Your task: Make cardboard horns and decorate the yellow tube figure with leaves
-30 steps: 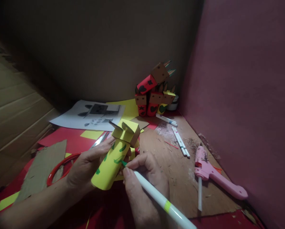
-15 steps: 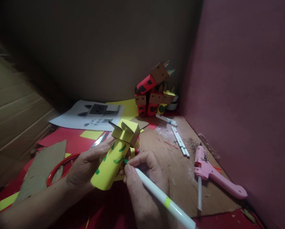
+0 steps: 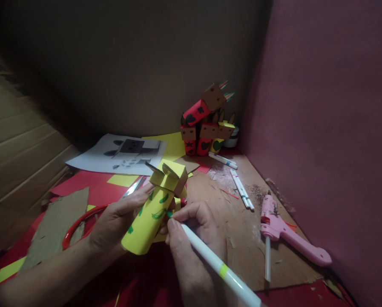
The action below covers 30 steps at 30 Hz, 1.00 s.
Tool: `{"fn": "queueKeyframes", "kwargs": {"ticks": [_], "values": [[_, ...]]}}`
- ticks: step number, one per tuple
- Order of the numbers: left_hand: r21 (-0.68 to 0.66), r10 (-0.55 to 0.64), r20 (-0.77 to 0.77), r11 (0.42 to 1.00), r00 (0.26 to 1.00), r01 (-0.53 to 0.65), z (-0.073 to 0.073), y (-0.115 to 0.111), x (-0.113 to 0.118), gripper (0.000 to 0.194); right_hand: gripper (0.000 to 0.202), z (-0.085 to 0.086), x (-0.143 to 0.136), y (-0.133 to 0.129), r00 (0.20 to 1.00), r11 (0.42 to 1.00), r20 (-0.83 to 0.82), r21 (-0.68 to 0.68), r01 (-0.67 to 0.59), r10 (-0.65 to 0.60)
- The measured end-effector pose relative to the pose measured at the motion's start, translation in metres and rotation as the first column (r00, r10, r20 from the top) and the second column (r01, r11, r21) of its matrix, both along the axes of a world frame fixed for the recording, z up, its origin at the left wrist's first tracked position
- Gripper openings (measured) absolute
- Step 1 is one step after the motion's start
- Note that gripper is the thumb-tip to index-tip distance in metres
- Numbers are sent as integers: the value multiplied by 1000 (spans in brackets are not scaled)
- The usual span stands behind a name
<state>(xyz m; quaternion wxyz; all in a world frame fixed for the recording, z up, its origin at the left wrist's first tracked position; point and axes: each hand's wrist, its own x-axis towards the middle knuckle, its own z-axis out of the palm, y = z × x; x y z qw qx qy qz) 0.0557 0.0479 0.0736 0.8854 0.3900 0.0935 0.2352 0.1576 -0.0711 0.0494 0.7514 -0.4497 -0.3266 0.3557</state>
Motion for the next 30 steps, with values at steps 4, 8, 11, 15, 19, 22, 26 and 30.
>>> {"fn": "queueKeyframes", "kwargs": {"ticks": [4,8,11,15,19,22,26,30], "values": [[-6,-4,-9,1000,1000,4,0,1,-1,35,7,4,-2,-2,1000,1000,-10,-24,-17,17],[1,-7,-15,1000,1000,7,-1,1,-2,33,9,10,-5,-5,1000,999,-17,-48,-4,4],[5,4,-29,1000,1000,-4,0,0,-2,34,9,11,-5,-5,1000,999,13,-37,-6,7],[13,2,-34,1000,999,-1,0,0,-2,33,8,10,-4,-4,999,1000,40,-1,-21,21],[24,-10,-42,1000,999,11,-2,1,-2,37,7,8,-3,-4,999,999,20,1,-40,40],[39,-8,-21,999,1000,9,-3,2,-2,39,6,5,-2,-3,999,999,-5,-3,-34,34],[35,-15,-12,999,1000,15,-1,0,-1,34,4,0,-1,-3,999,1000,-21,7,-27,28],[33,-3,-16,999,1000,4,1,0,0,31,5,0,-1,-3,1000,998,6,56,-31,30]]}}
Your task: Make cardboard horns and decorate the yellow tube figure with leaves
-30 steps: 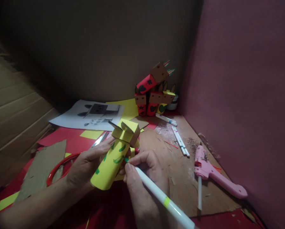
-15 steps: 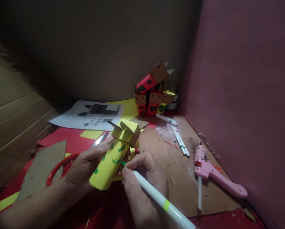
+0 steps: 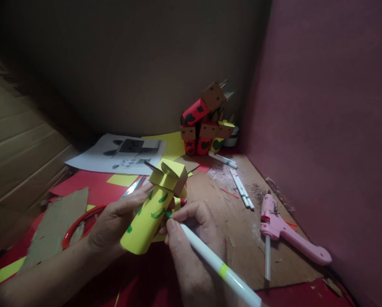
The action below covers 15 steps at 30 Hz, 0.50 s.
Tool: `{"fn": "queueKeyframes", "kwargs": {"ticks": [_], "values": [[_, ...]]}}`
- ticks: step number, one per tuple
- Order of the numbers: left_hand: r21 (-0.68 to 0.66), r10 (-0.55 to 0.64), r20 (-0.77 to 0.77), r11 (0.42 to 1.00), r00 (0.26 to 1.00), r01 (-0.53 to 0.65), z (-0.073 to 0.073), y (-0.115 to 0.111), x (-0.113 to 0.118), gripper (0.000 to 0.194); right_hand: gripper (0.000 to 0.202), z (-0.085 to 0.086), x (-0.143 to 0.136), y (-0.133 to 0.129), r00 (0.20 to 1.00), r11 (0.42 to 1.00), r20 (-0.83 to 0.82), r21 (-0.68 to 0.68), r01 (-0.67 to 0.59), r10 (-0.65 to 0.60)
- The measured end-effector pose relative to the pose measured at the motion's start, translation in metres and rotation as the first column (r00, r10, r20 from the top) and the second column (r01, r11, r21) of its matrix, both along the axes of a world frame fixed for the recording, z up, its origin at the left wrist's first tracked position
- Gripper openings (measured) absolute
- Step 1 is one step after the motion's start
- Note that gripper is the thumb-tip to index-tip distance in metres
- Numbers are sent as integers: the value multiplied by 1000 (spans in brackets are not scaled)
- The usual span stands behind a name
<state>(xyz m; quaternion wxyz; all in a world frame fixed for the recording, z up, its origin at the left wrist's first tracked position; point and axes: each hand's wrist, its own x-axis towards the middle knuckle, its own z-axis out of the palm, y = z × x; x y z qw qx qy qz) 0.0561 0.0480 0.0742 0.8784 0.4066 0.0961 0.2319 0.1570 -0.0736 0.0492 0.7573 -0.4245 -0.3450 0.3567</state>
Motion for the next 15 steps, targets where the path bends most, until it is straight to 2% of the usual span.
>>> {"fn": "queueKeyframes", "kwargs": {"ticks": [8,15], "values": [[12,-11,-2,1000,1000,11,-5,2,-2,32,4,-4,2,2,1000,1000,29,20,12,-12],[10,-3,-4,1000,1000,3,-2,0,-2,34,3,-2,1,-1,1000,1000,13,0,-12,12]]}}
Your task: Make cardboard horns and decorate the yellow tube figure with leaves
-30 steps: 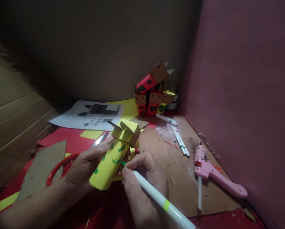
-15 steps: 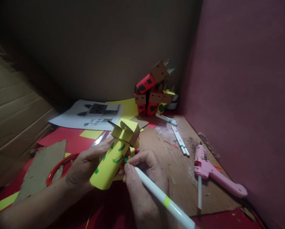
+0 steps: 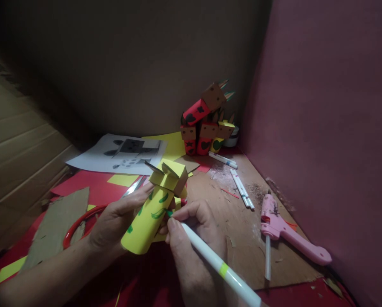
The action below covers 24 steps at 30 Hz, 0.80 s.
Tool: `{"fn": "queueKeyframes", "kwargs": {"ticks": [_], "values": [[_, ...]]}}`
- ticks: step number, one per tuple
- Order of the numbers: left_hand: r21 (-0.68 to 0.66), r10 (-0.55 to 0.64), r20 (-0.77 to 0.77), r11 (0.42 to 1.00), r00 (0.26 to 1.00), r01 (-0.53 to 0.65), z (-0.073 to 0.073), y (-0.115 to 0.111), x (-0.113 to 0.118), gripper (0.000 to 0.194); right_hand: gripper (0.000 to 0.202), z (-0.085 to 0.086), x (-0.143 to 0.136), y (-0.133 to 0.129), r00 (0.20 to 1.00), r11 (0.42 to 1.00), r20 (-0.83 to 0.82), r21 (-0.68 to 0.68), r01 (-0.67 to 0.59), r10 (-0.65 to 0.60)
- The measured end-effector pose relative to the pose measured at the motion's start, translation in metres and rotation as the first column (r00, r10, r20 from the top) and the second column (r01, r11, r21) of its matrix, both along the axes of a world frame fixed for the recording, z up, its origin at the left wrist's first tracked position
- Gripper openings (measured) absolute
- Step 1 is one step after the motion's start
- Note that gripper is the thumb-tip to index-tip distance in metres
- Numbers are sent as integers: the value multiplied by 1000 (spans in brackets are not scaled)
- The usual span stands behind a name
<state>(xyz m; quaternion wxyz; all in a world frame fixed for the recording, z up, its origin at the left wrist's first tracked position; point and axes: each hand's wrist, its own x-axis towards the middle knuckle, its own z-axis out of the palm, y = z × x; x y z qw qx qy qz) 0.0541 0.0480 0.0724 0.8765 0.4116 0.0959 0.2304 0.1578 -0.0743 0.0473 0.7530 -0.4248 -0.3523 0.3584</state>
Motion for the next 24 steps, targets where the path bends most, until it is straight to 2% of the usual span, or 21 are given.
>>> {"fn": "queueKeyframes", "kwargs": {"ticks": [13,19,24], "values": [[0,-27,12,1000,1000,27,0,1,0,31,6,2,-1,4,999,999,-26,35,-32,32],[9,3,20,1000,1000,-3,0,2,3,33,8,0,0,5,1000,998,15,54,11,-12],[-4,12,-10,1000,1000,-12,1,0,2,34,6,2,0,3,1000,999,21,44,-13,12]]}}
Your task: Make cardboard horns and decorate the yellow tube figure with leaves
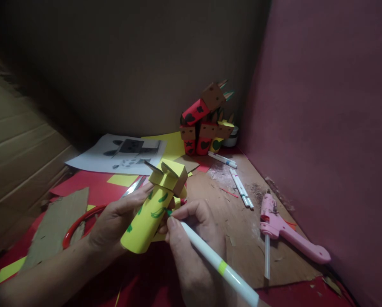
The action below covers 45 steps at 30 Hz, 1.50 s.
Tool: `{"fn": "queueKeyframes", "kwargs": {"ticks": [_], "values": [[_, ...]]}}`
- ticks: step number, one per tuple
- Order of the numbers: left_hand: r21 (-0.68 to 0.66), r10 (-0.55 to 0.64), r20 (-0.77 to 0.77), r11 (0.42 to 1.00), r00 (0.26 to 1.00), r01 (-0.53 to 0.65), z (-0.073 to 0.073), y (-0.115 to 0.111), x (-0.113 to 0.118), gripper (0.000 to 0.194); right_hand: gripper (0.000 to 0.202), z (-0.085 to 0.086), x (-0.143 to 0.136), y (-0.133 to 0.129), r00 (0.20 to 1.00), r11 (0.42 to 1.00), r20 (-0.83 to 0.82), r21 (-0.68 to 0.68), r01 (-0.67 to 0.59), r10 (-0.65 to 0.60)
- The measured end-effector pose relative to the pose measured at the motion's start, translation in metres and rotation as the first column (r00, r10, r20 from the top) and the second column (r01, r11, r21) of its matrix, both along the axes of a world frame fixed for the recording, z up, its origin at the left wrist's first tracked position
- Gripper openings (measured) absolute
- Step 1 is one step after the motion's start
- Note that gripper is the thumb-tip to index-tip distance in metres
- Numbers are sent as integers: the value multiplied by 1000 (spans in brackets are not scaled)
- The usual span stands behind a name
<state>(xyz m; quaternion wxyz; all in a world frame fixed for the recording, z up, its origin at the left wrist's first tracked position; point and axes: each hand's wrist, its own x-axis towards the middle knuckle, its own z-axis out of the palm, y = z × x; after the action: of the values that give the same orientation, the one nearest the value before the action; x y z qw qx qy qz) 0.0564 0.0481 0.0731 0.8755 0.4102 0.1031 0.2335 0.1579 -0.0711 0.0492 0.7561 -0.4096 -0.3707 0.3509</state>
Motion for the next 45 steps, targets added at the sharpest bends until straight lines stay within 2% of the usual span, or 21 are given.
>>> {"fn": "queueKeyframes", "kwargs": {"ticks": [7,14,21,27,35,41,45], "values": [[4,-34,19,999,999,34,0,1,-2,33,7,3,0,-2,1000,999,27,-32,0,1],[-26,-19,13,999,1000,19,0,0,-1,26,6,-2,-1,0,999,1000,-32,-26,5,-6],[-50,-52,58,997,997,55,5,-1,1,25,5,7,-1,-2,994,994,70,-76,84,-78],[-67,-69,77,995,995,74,3,0,1,27,6,7,-2,-6,998,993,21,-108,54,-52],[-64,-62,60,996,996,66,8,-3,2,24,5,6,-2,-2,995,995,74,-74,72,-66],[-95,-68,73,993,995,75,3,0,1,29,6,5,-1,-4,995,991,75,-113,67,-59],[-73,-72,96,994,993,79,1,2,1,29,6,3,-1,-3,998,996,47,-75,47,-44]]}}
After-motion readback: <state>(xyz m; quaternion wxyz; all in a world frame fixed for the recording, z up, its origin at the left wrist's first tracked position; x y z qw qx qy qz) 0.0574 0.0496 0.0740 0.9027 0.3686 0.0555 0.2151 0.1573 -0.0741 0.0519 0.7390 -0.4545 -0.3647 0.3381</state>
